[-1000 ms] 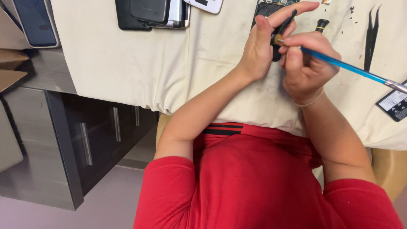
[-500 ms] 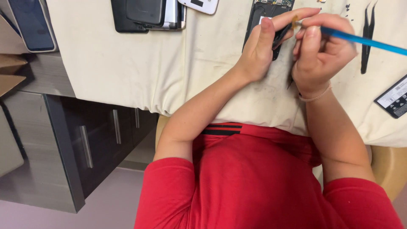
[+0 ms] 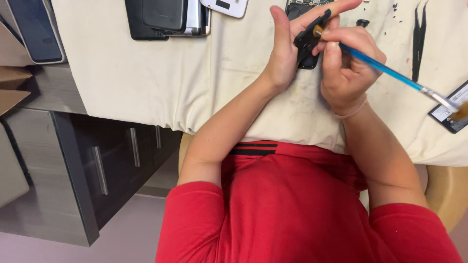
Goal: Cleaning internal mobile phone components and frame using a small brush
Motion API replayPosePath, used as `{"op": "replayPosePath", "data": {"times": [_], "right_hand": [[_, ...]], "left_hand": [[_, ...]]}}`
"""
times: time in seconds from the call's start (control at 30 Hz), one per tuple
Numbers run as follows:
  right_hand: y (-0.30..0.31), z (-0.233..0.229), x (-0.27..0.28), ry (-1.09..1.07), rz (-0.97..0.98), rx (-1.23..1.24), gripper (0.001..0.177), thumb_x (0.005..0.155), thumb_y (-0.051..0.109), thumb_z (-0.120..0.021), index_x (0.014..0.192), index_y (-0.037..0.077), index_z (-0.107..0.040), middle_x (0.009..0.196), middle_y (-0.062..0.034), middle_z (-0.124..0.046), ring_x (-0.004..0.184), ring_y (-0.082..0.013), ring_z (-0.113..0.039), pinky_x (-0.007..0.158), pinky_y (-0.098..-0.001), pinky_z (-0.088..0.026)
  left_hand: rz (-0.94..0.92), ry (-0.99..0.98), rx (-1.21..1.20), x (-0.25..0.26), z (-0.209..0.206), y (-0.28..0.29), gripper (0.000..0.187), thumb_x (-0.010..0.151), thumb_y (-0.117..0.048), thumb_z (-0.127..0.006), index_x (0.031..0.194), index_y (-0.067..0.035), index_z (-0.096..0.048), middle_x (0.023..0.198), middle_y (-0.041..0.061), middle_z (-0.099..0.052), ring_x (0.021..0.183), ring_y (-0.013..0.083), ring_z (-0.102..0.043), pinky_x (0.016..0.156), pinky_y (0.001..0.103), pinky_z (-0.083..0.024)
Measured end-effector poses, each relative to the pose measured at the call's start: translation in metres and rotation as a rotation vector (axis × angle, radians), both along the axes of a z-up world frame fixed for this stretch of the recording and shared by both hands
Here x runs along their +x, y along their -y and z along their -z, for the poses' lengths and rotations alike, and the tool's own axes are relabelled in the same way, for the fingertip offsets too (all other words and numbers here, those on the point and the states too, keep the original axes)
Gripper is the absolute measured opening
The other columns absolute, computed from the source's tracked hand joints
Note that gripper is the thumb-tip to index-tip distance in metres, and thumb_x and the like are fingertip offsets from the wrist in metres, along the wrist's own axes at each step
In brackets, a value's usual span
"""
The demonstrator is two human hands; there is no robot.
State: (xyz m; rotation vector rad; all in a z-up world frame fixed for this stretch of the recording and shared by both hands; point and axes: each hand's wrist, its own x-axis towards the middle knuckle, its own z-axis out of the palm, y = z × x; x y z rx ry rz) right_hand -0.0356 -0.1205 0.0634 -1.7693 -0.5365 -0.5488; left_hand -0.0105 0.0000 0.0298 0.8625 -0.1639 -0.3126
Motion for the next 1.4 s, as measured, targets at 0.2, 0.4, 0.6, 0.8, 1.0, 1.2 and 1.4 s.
{"op": "replayPosePath", "data": {"times": [0.2,0.4,0.6,0.8,1.0,1.2,1.4], "right_hand": [[0.003,0.002,0.010,0.066,0.080,-0.132,0.014,0.108,-0.011,-0.053,0.109,-0.017,-0.065,0.100,-0.0279,-0.064,0.091,-0.0387,-0.062,0.081,-0.0455,-0.052],[0.007,-0.001,0.003,-0.038,0.008,-0.248,0.012,0.107,-0.015,-0.065,0.117,-0.014,-0.072,0.105,-0.0269,-0.072,0.094,-0.0386,-0.064,0.087,-0.0434,-0.051],[0.012,0.005,0.000,-0.216,-0.066,0.047,0.015,0.114,-0.012,-0.051,0.107,-0.016,-0.062,0.103,-0.0270,-0.065,0.087,-0.0349,-0.069,0.079,-0.0380,-0.061],[0.043,0.010,0.021,-0.673,0.006,0.806,0.031,0.107,0.038,-0.059,0.109,0.008,-0.056,0.088,-0.0206,-0.058,0.051,-0.0162,-0.046,0.055,-0.0306,-0.045],[0.040,-0.006,0.020,-0.832,-0.136,0.886,0.029,0.105,0.039,-0.060,0.097,0.011,-0.059,0.069,-0.0021,-0.045,0.047,-0.0057,-0.030,0.050,-0.0230,-0.025],[0.035,-0.006,0.017,-0.919,-0.216,0.719,0.036,0.106,0.040,-0.060,0.086,0.011,-0.055,0.060,0.0044,-0.036,0.046,-0.0020,-0.028,0.046,-0.0172,-0.023],[0.051,0.021,0.015,-0.608,-0.189,-0.019,0.023,0.118,0.018,-0.059,0.098,0.005,-0.060,0.086,0.0000,-0.056,0.082,-0.0095,-0.046,0.078,-0.0260,-0.040]], "left_hand": [[0.271,-0.159,-0.690,0.005,0.029,-0.004,0.103,0.109,-0.078,-0.016,0.144,0.008,-0.062,0.141,0.020,-0.066,0.133,0.0318,-0.059,0.116,0.043,-0.043],[0.408,-0.171,-0.696,0.012,0.042,-0.007,0.099,0.112,-0.075,-0.020,0.158,0.007,-0.048,0.161,0.032,-0.048,0.154,0.0373,-0.045,0.137,0.047,-0.030],[0.076,-0.245,-0.185,0.015,0.035,-0.005,0.082,0.105,-0.065,-0.038,0.138,0.007,-0.062,0.127,0.027,-0.074,0.104,0.0285,-0.073,0.089,0.037,-0.056],[0.422,0.010,0.192,0.002,0.001,0.008,0.023,0.096,-0.022,-0.060,0.076,-0.011,-0.060,0.071,-0.005,-0.045,0.065,0.0043,-0.039,0.060,0.021,-0.030],[-0.016,0.256,0.540,-0.005,0.006,-0.004,0.046,0.103,-0.022,-0.075,0.145,-0.013,-0.059,0.141,0.009,-0.071,0.135,0.0111,-0.063,0.119,0.027,-0.050],[-0.235,0.540,0.692,-0.004,-0.006,-0.010,0.039,0.097,-0.016,-0.085,0.132,-0.018,-0.069,0.133,-0.003,-0.073,0.126,0.0134,-0.074,0.116,0.027,-0.058],[-0.145,0.429,0.452,-0.006,-0.020,-0.025,0.065,0.108,-0.050,-0.065,0.158,-0.015,-0.046,0.159,0.004,-0.057,0.149,0.0186,-0.062,0.130,0.035,-0.059]]}}
